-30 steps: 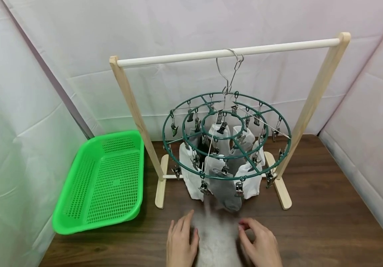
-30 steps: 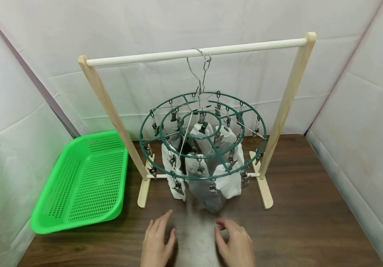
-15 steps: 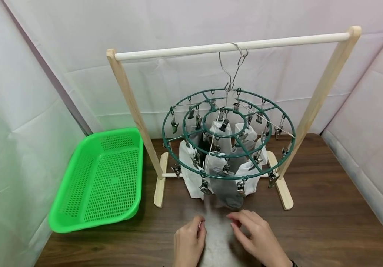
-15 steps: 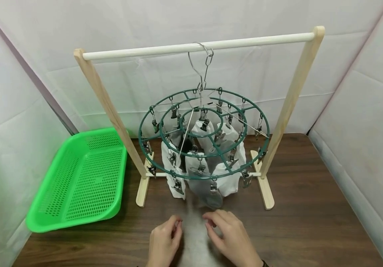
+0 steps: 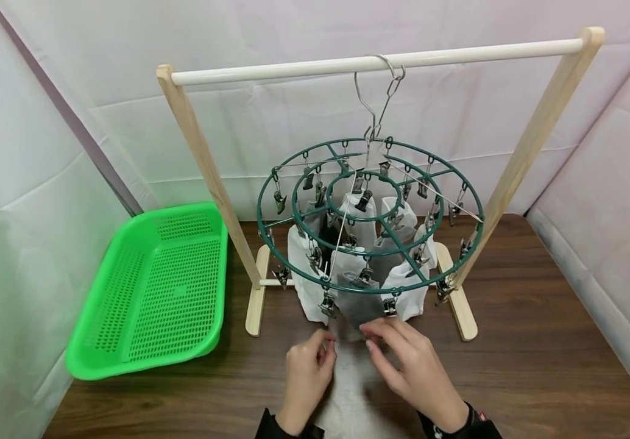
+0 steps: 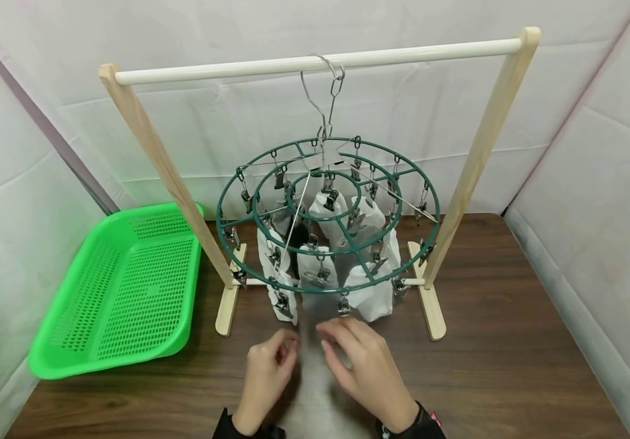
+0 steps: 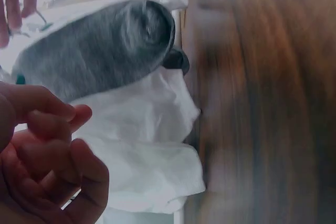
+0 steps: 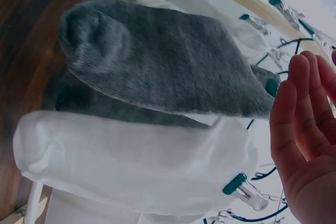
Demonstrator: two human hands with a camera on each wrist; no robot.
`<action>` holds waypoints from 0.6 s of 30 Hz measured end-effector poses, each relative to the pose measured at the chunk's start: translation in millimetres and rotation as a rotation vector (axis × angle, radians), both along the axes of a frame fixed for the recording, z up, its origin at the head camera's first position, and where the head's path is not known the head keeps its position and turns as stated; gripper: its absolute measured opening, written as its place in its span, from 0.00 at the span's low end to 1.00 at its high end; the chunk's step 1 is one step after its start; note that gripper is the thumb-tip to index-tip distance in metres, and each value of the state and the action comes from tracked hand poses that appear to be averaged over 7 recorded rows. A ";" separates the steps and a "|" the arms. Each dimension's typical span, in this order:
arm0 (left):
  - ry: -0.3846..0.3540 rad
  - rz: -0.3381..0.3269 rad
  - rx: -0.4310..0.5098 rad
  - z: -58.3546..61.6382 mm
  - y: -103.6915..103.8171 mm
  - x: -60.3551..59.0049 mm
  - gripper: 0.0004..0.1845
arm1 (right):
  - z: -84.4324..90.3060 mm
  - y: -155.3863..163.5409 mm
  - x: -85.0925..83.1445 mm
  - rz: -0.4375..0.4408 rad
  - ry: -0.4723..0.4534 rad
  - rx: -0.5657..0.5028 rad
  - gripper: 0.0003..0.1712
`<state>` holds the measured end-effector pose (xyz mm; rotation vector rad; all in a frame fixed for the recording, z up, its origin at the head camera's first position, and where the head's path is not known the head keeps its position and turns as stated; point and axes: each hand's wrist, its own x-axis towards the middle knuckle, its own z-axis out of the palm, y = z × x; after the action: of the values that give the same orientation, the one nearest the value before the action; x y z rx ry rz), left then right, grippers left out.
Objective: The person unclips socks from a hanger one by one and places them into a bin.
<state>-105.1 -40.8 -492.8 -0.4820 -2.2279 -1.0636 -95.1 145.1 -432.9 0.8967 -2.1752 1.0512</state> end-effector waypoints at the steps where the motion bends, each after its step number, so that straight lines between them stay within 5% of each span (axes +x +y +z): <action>1: -0.031 -0.029 0.032 0.0 -1.9 -2.8 0.13 | 1.3 0.2 -0.3 -0.009 -0.008 -0.004 0.15; 9: -0.239 -0.308 0.235 -4.6 -10.9 -16.0 0.19 | 10.1 2.2 -10.3 -0.026 0.086 -0.098 0.17; 18: -0.488 -0.397 0.349 18.0 -16.5 -27.8 0.32 | 14.9 4.6 -22.9 -0.172 0.177 -0.143 0.19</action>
<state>-132.9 -57.3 -474.8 -0.5693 -2.3231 -1.9114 -118.0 149.7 -417.9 0.6974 -1.9648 0.9901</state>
